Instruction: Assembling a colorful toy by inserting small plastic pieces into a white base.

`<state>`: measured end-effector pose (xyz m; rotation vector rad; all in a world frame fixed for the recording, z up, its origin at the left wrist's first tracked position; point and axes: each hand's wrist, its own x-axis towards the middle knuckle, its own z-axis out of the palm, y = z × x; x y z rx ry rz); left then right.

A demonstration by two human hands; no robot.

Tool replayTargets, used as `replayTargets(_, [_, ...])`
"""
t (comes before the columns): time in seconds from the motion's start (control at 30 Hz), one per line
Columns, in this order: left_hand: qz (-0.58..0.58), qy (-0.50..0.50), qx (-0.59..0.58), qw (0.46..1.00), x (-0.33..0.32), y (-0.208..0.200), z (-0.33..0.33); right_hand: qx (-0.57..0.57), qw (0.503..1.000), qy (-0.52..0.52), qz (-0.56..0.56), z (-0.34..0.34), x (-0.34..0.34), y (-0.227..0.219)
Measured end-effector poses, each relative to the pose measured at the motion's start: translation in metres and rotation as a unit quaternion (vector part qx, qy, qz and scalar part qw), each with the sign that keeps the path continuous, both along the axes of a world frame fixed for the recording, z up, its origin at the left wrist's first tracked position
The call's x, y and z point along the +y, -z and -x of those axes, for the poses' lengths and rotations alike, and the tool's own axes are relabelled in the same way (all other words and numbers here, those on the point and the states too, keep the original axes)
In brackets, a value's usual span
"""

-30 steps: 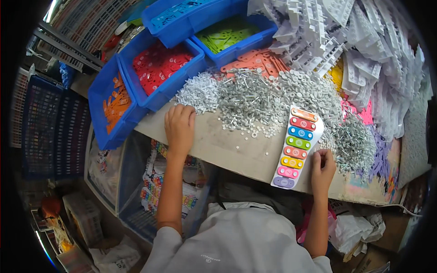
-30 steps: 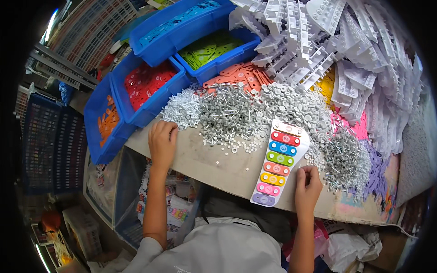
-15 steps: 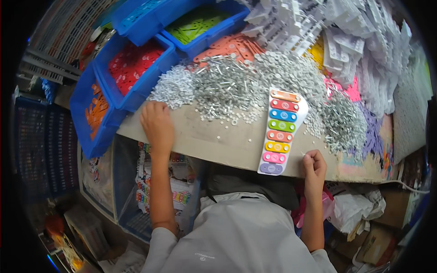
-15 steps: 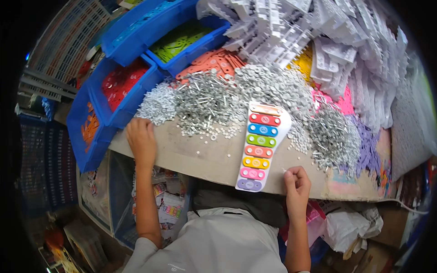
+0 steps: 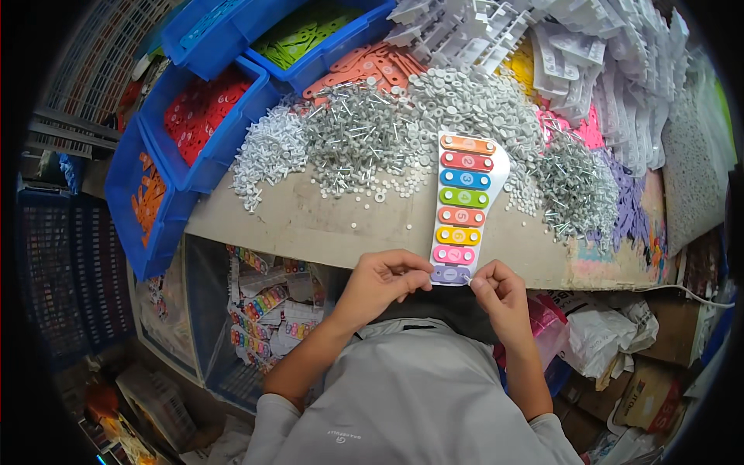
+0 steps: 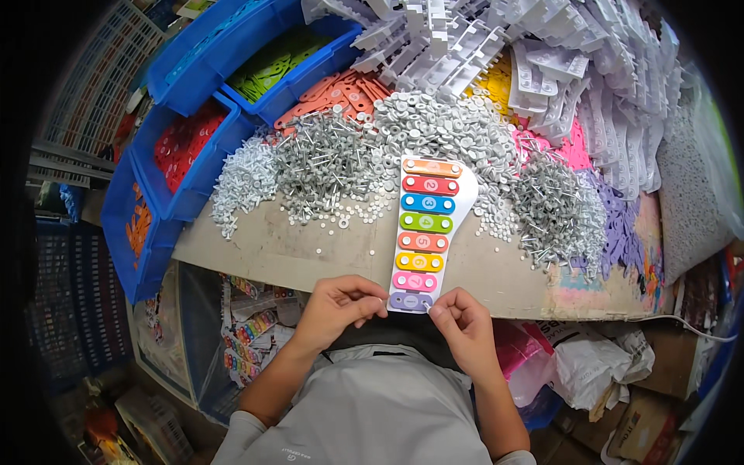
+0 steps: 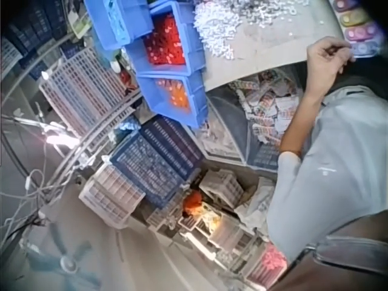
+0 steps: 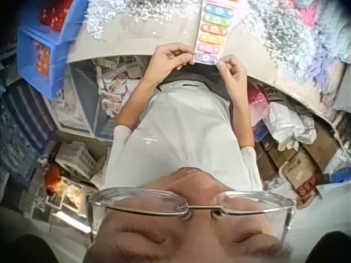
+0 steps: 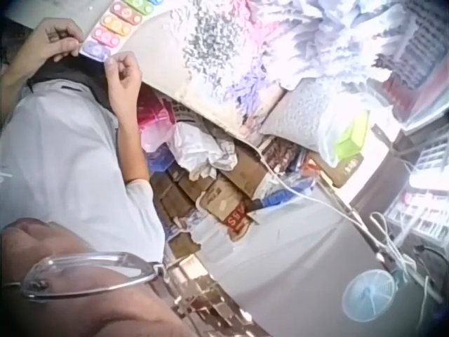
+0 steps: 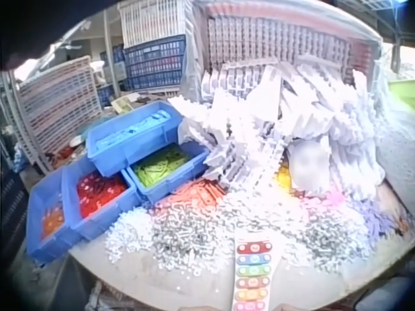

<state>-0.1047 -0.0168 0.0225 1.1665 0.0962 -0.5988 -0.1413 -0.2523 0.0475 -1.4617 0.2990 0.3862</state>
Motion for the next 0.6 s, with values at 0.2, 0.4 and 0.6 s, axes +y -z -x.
replayTargets(0.2, [0.012, 0.030, 0.039, 0.999, -0.012, 0.011, 0.002, -0.002, 0.999, -0.006, 0.045, 0.000, 0.001, 0.003])
replayTargets(0.4, [0.021, 0.032, 0.041, 0.998, -0.016, 0.013, 0.001, -0.019, 0.998, 0.009, 0.066, 0.000, 0.000, 0.016])
replayTargets(0.6, [-0.164, 0.029, -0.091, 0.982, -0.020, 0.011, 0.004, -0.012, 0.996, 0.012, 0.084, -0.011, 0.008, 0.002])
